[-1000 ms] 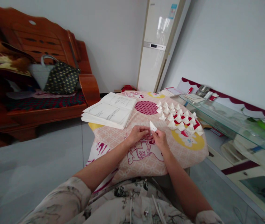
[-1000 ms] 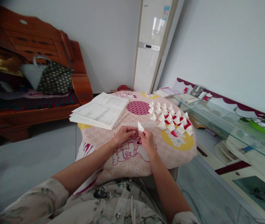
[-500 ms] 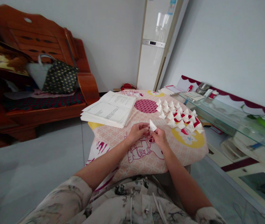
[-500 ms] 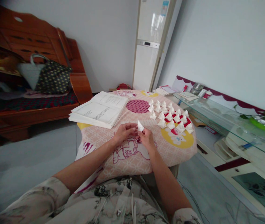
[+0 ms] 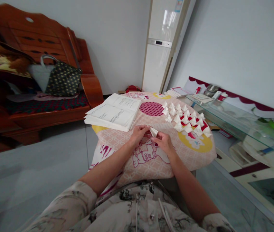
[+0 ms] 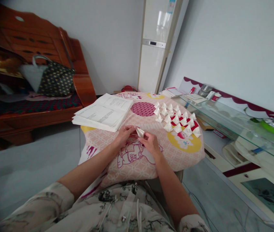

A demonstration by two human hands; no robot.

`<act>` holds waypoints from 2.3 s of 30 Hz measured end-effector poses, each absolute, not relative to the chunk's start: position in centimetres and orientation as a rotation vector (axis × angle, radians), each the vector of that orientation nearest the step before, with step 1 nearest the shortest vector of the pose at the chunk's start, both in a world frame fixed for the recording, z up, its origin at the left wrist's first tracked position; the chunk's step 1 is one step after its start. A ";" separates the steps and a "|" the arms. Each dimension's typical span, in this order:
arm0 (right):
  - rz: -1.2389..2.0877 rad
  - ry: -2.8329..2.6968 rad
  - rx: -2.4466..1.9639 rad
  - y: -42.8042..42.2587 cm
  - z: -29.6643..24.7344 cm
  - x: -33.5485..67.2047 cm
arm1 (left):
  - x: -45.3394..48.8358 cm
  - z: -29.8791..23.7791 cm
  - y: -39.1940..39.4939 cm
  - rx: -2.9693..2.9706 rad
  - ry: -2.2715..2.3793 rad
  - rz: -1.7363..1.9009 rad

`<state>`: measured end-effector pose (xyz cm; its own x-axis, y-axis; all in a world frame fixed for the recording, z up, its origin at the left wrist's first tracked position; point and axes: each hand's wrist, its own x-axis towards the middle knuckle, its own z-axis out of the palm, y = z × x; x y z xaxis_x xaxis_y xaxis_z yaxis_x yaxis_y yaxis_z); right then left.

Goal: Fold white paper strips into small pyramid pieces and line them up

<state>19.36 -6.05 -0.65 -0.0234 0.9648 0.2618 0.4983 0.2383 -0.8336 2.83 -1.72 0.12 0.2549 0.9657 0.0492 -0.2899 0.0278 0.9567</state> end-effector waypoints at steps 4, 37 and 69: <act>0.907 -1.564 -1.328 -6.4 -0.2 19.4 | 2.7 0.2 -1.7 1.098 0.788 1.173; 0.572 -1.560 -1.431 -6.6 0.1 19.3 | 2.7 -0.1 -1.8 1.081 0.769 1.038; 0.891 -1.224 -1.418 -5.8 -0.7 19.5 | 2.8 0.4 -2.2 0.964 0.602 0.791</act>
<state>19.52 -5.84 -0.68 0.2103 0.9742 0.0817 0.2222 0.0337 -0.9744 2.81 -2.18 0.41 0.5796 0.8083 -0.1033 -0.3147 0.3390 0.8866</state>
